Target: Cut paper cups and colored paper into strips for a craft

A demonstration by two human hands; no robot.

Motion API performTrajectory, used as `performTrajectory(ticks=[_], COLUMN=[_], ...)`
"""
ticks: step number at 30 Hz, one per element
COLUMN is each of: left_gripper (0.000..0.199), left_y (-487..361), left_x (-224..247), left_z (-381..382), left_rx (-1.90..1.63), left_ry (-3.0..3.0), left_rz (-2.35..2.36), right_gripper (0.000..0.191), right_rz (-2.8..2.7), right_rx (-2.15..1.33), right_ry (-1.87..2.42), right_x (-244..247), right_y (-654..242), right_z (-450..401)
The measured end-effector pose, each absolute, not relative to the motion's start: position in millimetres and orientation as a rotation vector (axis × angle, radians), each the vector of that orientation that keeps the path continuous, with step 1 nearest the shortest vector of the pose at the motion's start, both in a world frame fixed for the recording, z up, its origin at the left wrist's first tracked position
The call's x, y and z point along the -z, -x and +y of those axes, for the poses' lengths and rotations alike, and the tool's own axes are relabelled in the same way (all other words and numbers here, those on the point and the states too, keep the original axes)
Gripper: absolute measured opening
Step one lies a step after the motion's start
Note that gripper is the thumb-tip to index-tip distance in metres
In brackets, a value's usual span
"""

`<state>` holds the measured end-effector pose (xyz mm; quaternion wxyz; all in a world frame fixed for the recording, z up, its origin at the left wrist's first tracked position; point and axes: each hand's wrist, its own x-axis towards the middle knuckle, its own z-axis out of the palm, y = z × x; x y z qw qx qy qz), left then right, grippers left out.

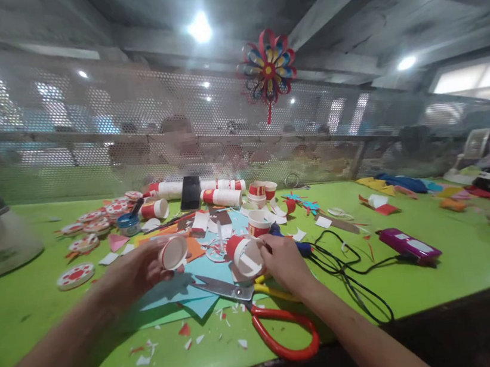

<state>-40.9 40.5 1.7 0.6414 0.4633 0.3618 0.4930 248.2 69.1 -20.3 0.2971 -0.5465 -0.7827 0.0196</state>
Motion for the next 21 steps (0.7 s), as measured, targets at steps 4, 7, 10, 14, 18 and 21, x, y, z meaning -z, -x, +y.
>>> performTrajectory(ticks=[4,7,10,14,18,21], left_gripper=[0.024,0.026,0.026,0.03,0.038,0.043], left_y=[38.2,36.3,35.6,34.9,32.9,31.5], left_x=[-2.9,-2.9,-1.6,-1.4,-3.3,-4.2], left_z=[39.3,38.9,38.7,37.0,35.8,36.7], left_rx=[-1.11,-1.094,-1.087,-1.089,-1.069,-1.083], left_ry=[-1.055,-1.058,-1.029,-0.995,-0.972,-0.945], left_rz=[0.854,0.841,0.847,0.881,0.899,0.899], right_gripper=[0.017,0.018,0.018,0.02,0.03,0.03], right_rz=[-2.041,-2.005,-1.984,-1.97,-1.977,-1.989], right_rx=[-0.094,-0.113,-0.113,-0.089,-0.049,-0.031], right_ry=[1.305,1.202,1.123,1.06,1.027,1.011], right_x=[21.2,26.9,32.3,32.4,30.6,30.9], right_y=[-250.9,-251.9,-251.5,-250.0,-249.4,-249.2], right_z=[71.6,72.9,73.7,72.8,70.8,69.9])
